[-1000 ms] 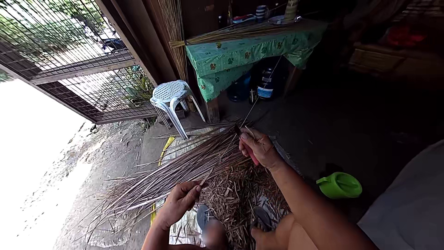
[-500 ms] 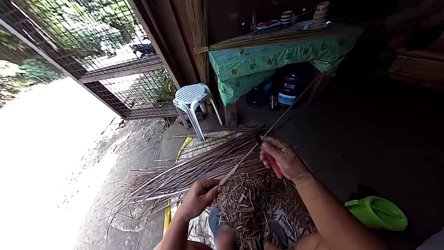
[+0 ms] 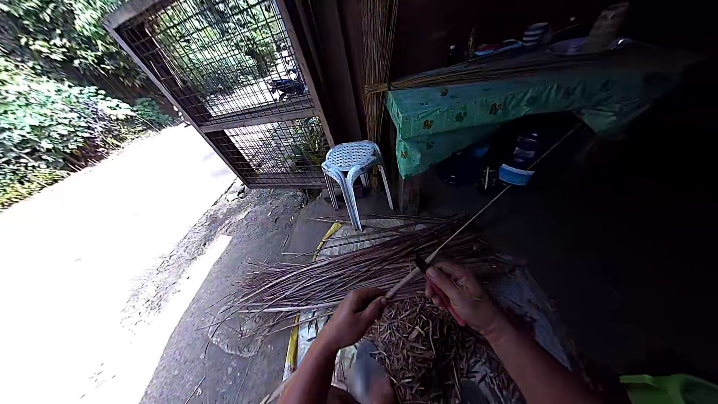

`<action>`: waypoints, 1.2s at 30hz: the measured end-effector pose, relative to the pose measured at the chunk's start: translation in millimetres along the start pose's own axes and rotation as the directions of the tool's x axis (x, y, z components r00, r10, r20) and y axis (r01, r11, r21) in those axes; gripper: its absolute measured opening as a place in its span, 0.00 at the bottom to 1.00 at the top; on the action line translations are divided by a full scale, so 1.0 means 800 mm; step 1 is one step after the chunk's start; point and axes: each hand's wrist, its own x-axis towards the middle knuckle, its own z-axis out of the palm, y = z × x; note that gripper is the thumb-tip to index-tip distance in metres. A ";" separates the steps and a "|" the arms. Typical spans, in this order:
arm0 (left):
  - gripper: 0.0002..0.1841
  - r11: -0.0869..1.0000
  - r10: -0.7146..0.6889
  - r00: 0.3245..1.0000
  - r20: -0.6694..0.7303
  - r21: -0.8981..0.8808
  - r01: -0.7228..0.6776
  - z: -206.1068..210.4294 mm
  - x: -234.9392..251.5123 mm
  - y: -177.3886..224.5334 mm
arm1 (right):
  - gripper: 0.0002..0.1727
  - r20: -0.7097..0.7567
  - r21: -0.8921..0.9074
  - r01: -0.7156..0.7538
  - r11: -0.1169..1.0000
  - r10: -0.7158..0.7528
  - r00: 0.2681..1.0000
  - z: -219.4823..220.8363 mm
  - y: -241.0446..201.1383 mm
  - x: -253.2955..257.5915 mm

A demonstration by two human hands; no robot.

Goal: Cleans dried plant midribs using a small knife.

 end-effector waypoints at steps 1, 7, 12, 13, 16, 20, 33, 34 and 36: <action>0.16 1.000 -0.003 1.000 -0.009 0.003 0.003 -0.001 0.001 0.001 | 0.14 0.046 -0.043 0.013 0.999 -0.011 0.999 0.008 0.004 -0.001; 0.17 0.999 0.038 0.999 -0.012 -0.013 -0.038 -0.001 0.000 -0.005 | 0.15 0.046 -0.115 0.110 0.987 -0.106 0.993 0.022 0.007 -0.004; 0.18 0.997 0.061 0.998 0.003 -0.038 -0.060 -0.002 -0.001 -0.004 | 0.15 -0.056 -0.141 0.186 0.972 -0.195 0.979 0.001 -0.003 0.001; 0.18 0.997 0.062 0.998 0.006 -0.035 -0.062 -0.002 -0.001 -0.004 | 0.15 -0.086 -0.137 0.201 0.970 -0.213 0.973 -0.003 -0.004 0.003; 0.17 0.998 0.065 0.998 0.009 -0.028 -0.065 -0.006 -0.008 -0.009 | 0.15 -0.198 -0.128 0.259 0.957 -0.281 0.939 -0.031 -0.008 0.013; 0.18 0.997 0.071 0.997 0.002 -0.037 -0.071 -0.006 -0.008 -0.009 | 0.15 -0.075 -0.089 0.182 0.979 -0.188 0.979 -0.033 -0.010 0.008; 0.18 0.997 0.061 0.998 -0.001 -0.040 -0.061 -0.002 -0.002 -0.002 | 0.16 0.052 -0.126 0.203 0.971 -0.198 0.979 -0.001 0.004 0.002; 0.18 0.997 0.055 0.998 0.002 -0.050 -0.055 -0.002 -0.002 -0.002 | 0.16 0.039 -0.138 0.212 0.967 -0.209 0.977 -0.004 0.004 0.002; 0.17 0.997 0.054 0.999 0.006 -0.054 -0.054 -0.003 -0.004 -0.003 | 0.16 -0.004 -0.166 0.223 0.961 -0.226 0.974 -0.011 0.001 0.004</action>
